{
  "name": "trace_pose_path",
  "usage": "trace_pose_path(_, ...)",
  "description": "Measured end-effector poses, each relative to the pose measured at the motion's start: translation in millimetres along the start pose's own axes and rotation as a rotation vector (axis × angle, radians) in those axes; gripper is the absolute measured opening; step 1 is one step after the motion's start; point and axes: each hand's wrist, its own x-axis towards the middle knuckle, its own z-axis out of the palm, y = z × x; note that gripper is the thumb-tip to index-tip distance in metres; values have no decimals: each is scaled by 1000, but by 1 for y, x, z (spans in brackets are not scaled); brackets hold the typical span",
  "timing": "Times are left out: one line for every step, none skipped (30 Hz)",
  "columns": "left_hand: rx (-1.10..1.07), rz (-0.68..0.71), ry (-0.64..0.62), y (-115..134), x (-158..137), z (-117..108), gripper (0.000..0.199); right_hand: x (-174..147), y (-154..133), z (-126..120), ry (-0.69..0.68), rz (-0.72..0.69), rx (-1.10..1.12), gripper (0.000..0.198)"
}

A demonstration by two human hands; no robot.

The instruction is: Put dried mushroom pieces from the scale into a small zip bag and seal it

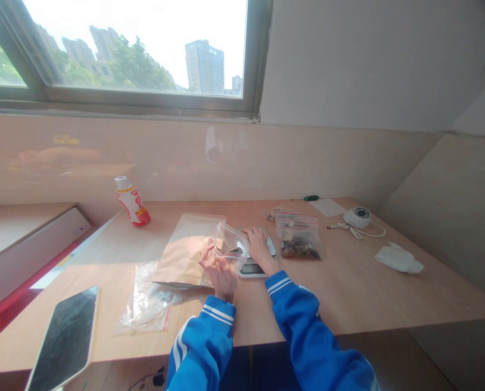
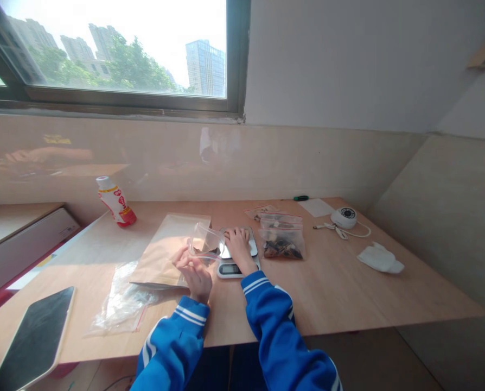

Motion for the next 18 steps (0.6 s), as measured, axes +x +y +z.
trace_pose_path(7, 22, 20, 1, 1, 0, 9, 0, 2, 1, 9, 1, 9, 26)
trace_pose_path(16, 43, 38, 2, 1, 0, 8, 0, 3, 2, 20, 0, 31, 24)
trace_pose_path(24, 60, 50, 3, 2, 0, 7, 0, 5, 2, 36, 1, 66, 23)
trace_pose_path(32, 68, 53, 3, 2, -1, 6, -1, 6, 3, 56, 4, 114, 22)
trace_pose_path(38, 70, 50, 4, 2, -1, 6, -1, 7, 3, 81, 13, 172, 21)
trace_pose_path(42, 72, 47, 5, 3, -1, 5, 0, 8, 1, 112, 25, 242, 21)
trace_pose_path(43, 75, 45, 5, 3, -1, 5, 0, 7, -2, 148, 41, 324, 21)
trace_pose_path(43, 81, 43, 5, 3, -1, 4, 0, 6, -6, 186, 57, 420, 22)
trace_pose_path(41, 87, 42, 5, 3, -1, 4, 1, 3, -12, 222, 73, 532, 24)
trace_pose_path(37, 94, 43, 5, 3, -1, 4, 1, 0, -19, 252, 94, 660, 27)
trace_pose_path(32, 98, 41, 5, 3, 0, 5, 1, -5, -27, 275, 121, 799, 30)
trace_pose_path(27, 98, 38, 5, 3, 0, 6, 0, -11, -36, 281, 149, 940, 33)
trace_pose_path(26, 89, 35, 4, 2, 1, 6, -1, -18, -46, 268, 179, 1071, 36)
trace_pose_path(26, 78, 32, 4, 2, 1, 7, -3, -25, -55, 229, 196, 1179, 38)
trace_pose_path(25, 62, 26, 4, 1, 2, 8, -4, -32, -63, 161, 194, 1255, 39)
trace_pose_path(23, 45, 20, 3, 1, 2, 9, -6, -39, -70, 82, 183, 1294, 39)
trace_pose_path(20, 21, 9, 3, 0, 2, 10, -8, -44, -75, 9, 165, 1299, 38)
trace_pose_path(16, -2, -10, 3, -1, 2, 13, -9, -49, -79, -53, 147, 1271, 35)
